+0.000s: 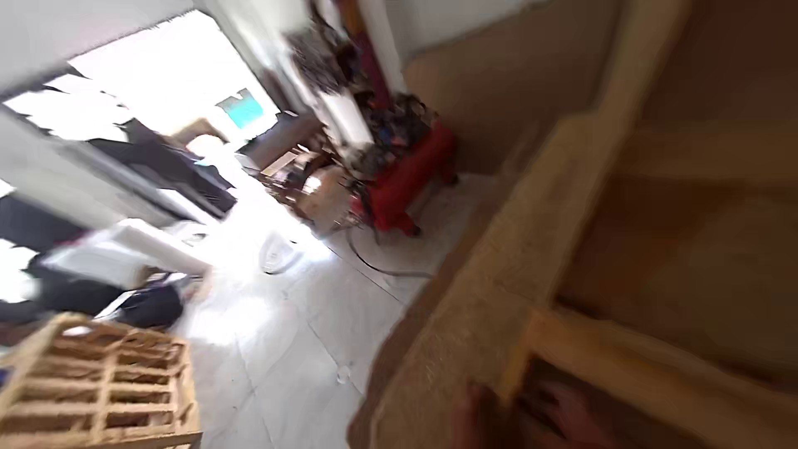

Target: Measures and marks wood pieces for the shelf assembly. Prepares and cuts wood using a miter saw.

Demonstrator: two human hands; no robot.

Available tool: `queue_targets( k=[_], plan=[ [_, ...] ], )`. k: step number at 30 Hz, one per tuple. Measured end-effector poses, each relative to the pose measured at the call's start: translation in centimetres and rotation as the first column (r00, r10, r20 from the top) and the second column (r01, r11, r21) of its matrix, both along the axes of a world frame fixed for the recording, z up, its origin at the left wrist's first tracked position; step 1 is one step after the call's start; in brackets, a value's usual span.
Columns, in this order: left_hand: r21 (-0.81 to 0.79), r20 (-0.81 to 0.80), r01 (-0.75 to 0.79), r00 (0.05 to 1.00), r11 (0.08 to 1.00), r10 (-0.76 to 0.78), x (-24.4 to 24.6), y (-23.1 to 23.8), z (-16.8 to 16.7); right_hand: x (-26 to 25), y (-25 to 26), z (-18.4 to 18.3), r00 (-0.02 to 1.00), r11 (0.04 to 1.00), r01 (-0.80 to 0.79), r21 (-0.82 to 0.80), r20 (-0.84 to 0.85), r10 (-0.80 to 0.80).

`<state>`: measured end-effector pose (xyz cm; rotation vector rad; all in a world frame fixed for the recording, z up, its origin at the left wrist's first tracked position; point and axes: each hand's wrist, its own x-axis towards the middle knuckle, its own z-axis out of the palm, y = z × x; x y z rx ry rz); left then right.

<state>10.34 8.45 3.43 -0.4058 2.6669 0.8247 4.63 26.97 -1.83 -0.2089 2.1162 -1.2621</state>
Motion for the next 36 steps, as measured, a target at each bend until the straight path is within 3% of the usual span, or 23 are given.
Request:
queue_targets(
  k=[3,7,9,10,11,13,15,16,18,21,23,26,28,30,32,34,36],
  plan=[
    [-0.014,0.016,0.087,0.996,0.996,-0.087,0.1,0.3,0.1,1.7,3.1,2.1,0.997,0.993,0.020,0.119,0.065,-0.028],
    [-0.046,-0.055,0.100,0.993,0.994,-0.103,0.6,0.4,-1.1,9.6,9.8,7.3,0.975,0.944,0.222,0.242,-0.058,-0.215],
    [0.059,-0.057,0.085,0.995,0.995,-0.082,0.8,-0.8,-1.1,15.3,12.4,8.9,0.934,0.897,0.357,0.261,-0.126,-0.335],
    [0.217,-0.046,0.041,0.998,0.975,-0.032,0.9,-1.6,-1.1,18.4,13.5,9.1,0.902,0.862,0.431,0.265,-0.148,-0.406],
    [0.456,-0.013,-0.021,0.999,0.890,0.031,1.1,-2.5,-1.1,21.8,14.3,8.9,0.863,0.821,0.504,0.269,-0.175,-0.473],
    [0.858,0.162,-0.174,0.985,0.484,0.067,2.0,-3.4,-0.4,28.3,15.0,7.5,0.779,0.738,0.627,0.248,-0.225,-0.585],
    [0.955,0.290,-0.279,0.949,0.100,-0.122,3.3,-3.8,0.1,33.9,13.6,6.4,0.674,0.646,0.738,0.192,-0.174,-0.718],
    [0.953,0.294,-0.304,0.929,-0.012,-0.225,3.9,-3.4,0.3,36.1,12.6,5.9,0.619,0.601,0.784,0.156,-0.130,-0.774],
    [0.949,0.254,-0.302,0.903,-0.089,-0.346,5.3,-1.7,0.9,39.5,10.3,5.3,0.532,0.528,0.845,0.085,-0.046,-0.845],
    [0.966,0.209,-0.251,0.893,-0.055,-0.398,8.6,1.8,2.3,42.9,8.5,5.9,0.496,0.495,0.868,-0.030,0.065,-0.866],
    [0.972,0.175,-0.229,0.852,-0.050,-0.494,11.0,4.7,1.6,45.4,10.3,7.1,0.445,0.436,0.893,-0.108,0.080,-0.892],
    [0.981,0.130,-0.192,0.755,-0.027,-0.643,15.9,9.7,0.2,50.6,15.2,8.8,0.322,0.318,0.921,-0.225,-0.016,-0.946],
    [0.984,0.143,-0.175,0.727,0.019,-0.672,20.1,12.8,-0.4,54.6,19.1,10.4,0.274,0.297,0.929,-0.221,-0.129,-0.953],
    [0.984,0.178,-0.127,0.756,0.126,-0.630,24.7,16.0,-1.0,58.7,22.4,11.2,0.235,0.268,0.955,-0.125,-0.227,-0.945],
    [0.950,0.153,0.036,0.813,0.311,-0.562,29.2,19.6,-1.5,61.9,25.3,10.9,0.235,0.235,0.971,0.038,-0.305,-0.923],
    [0.785,0.087,0.298,0.815,0.544,-0.572,32.2,24.0,-2.0,62.8,29.2,9.5,0.281,0.226,0.956,0.186,-0.369,-0.886],
    [0.600,0.064,0.469,0.779,0.648,-0.623,34.0,27.3,-2.8,61.8,33.8,6.4,0.364,0.239,0.912,0.333,-0.390,-0.846]
  ],
)
